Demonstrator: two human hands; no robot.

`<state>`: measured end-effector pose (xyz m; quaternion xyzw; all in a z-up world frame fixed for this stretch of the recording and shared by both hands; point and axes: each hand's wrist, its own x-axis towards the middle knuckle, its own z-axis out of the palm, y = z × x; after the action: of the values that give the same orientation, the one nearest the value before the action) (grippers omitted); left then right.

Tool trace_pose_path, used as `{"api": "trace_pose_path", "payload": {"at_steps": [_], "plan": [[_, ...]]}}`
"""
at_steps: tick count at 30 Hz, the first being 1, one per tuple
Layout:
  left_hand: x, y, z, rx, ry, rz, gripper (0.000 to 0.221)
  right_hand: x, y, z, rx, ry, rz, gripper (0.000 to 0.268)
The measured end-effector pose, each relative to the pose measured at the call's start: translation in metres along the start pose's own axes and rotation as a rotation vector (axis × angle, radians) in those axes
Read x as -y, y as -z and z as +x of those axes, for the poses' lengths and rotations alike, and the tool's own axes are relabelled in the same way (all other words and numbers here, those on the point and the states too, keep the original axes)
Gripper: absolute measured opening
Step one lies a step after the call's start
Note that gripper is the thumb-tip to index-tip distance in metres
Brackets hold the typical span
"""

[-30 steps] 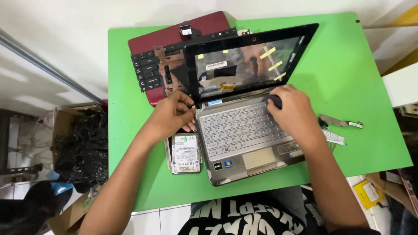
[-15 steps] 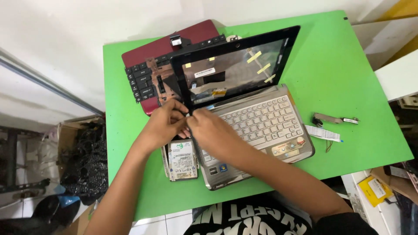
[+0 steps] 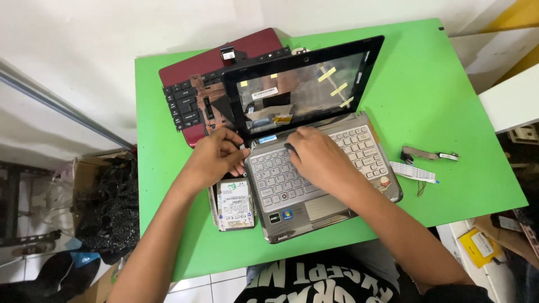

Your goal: Fitting and inspecting a keyboard assembly onto a laptop chassis, ensuring all clips are engaged.

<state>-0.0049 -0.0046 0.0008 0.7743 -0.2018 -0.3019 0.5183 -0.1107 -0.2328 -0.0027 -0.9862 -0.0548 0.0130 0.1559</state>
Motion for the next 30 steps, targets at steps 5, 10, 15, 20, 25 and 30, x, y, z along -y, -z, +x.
{"api": "trace_pose_path", "payload": {"at_steps": [5,10,15,20,25,30], "plan": [[0.01,-0.001,0.003,-0.005,-0.016,-0.002,0.029,0.034,-0.012,0.02,0.049,0.16,0.164,0.025],[0.022,0.002,0.01,0.023,-0.026,0.088,0.03,0.061,0.001,0.023,0.063,0.283,0.233,0.026],[0.005,0.002,0.003,0.026,0.001,0.066,0.028,0.023,-0.008,0.01,0.035,0.188,0.176,0.025],[0.003,0.002,0.003,0.015,0.005,0.047,0.03,-0.038,0.013,-0.013,-0.01,-0.087,0.172,0.025],[0.005,-0.001,0.003,0.006,-0.002,0.123,0.029,-0.108,0.017,-0.027,-0.131,-0.249,0.053,0.023],[-0.002,-0.005,-0.001,-0.044,0.018,0.235,0.03,-0.1,0.011,-0.024,-0.192,-0.257,0.016,0.021]]}}
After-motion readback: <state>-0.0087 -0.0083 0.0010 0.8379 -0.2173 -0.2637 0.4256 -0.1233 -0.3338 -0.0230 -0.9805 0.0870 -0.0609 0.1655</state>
